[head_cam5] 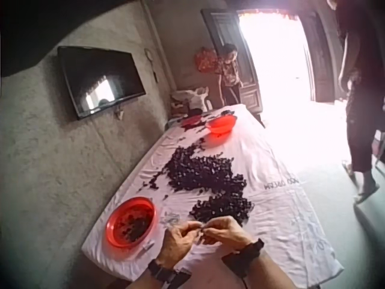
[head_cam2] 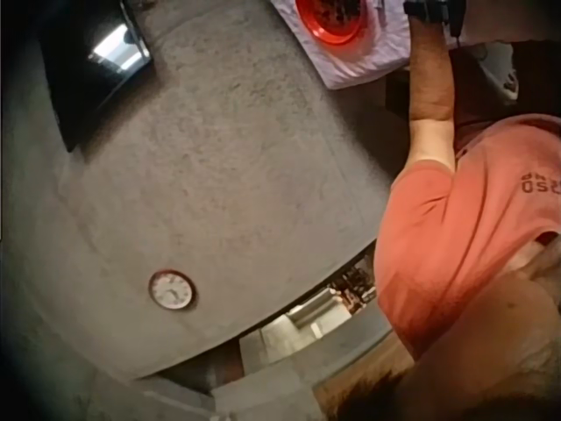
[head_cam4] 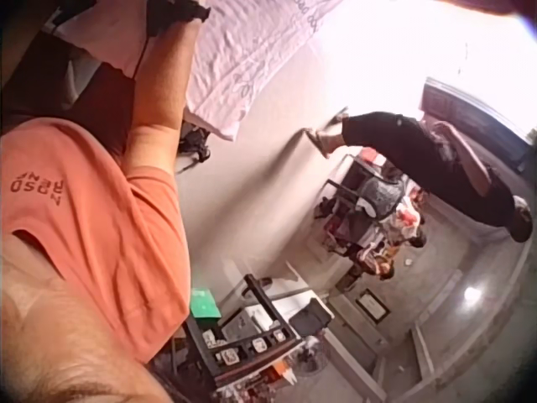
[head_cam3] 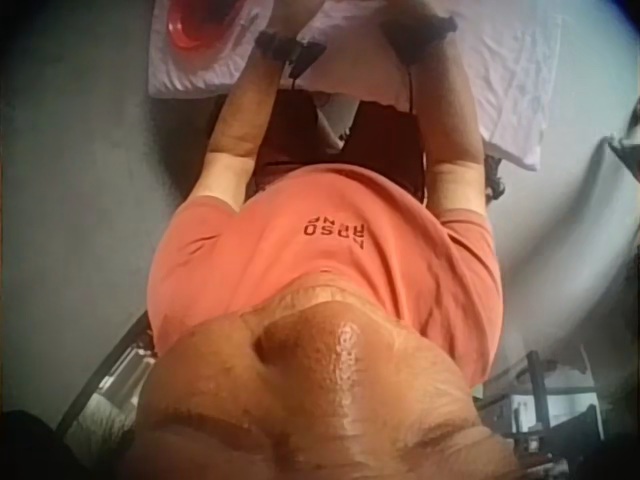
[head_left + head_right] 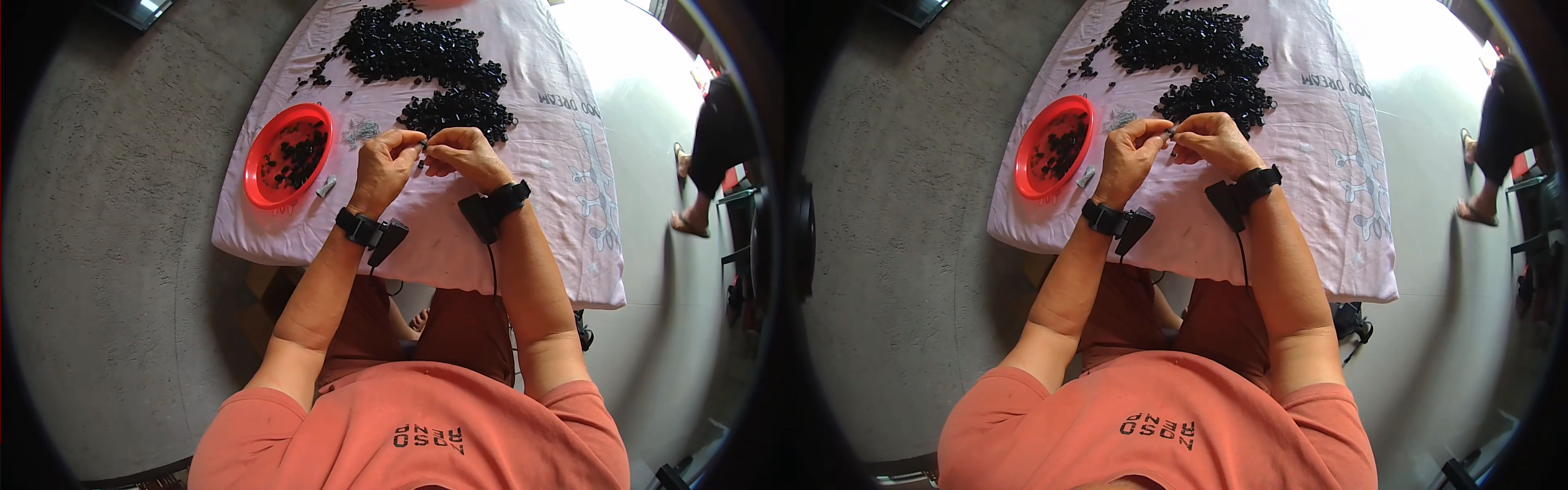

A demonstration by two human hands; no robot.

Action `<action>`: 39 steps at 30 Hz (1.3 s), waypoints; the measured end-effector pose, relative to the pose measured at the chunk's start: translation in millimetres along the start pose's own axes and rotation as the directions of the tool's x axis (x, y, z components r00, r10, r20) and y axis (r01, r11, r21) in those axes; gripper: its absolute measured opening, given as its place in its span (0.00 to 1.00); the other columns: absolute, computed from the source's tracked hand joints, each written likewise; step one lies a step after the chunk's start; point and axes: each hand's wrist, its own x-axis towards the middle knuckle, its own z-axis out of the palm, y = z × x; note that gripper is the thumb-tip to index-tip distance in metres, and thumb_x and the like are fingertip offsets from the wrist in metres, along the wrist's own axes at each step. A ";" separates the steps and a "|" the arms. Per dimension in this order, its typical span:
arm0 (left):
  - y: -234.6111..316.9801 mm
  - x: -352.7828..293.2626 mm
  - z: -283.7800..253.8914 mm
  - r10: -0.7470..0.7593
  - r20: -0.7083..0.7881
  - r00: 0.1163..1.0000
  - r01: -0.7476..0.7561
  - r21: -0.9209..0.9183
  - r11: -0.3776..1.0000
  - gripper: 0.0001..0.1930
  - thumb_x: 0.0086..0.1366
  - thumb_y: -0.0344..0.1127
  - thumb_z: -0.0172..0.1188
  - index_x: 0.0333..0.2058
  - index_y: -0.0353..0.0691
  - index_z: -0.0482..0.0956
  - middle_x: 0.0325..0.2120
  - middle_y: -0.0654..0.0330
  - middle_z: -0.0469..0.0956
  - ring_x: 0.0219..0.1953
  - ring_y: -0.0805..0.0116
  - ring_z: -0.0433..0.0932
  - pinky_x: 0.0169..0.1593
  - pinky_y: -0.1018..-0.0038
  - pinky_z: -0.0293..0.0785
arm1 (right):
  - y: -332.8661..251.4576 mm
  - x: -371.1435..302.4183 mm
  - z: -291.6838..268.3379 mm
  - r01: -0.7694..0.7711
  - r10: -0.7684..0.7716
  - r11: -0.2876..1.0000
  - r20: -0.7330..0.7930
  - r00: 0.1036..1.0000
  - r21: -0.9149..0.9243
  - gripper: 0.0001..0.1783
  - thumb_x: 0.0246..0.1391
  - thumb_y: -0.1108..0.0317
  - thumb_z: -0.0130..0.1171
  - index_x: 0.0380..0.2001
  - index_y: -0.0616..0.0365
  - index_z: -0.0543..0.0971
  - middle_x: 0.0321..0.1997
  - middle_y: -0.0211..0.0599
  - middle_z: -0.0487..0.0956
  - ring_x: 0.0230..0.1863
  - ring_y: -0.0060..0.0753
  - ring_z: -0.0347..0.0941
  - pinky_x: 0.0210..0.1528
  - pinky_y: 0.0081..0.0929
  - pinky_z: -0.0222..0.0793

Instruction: Sorting and inspecting small black plastic components on a table in a manufacturing environment.

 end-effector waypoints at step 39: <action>-15.4 -4.9 6.2 0.079 -0.111 0.991 -0.075 0.032 0.997 0.08 0.63 0.23 0.59 0.40 0.33 0.83 0.33 0.60 0.82 0.34 0.75 0.81 0.38 0.80 0.77 | -0.5 -0.5 4.0 -0.005 0.006 0.991 -0.011 1.000 0.135 0.06 0.62 0.73 0.56 0.38 0.66 0.77 0.34 0.40 0.82 0.33 0.30 0.82 0.36 0.22 0.79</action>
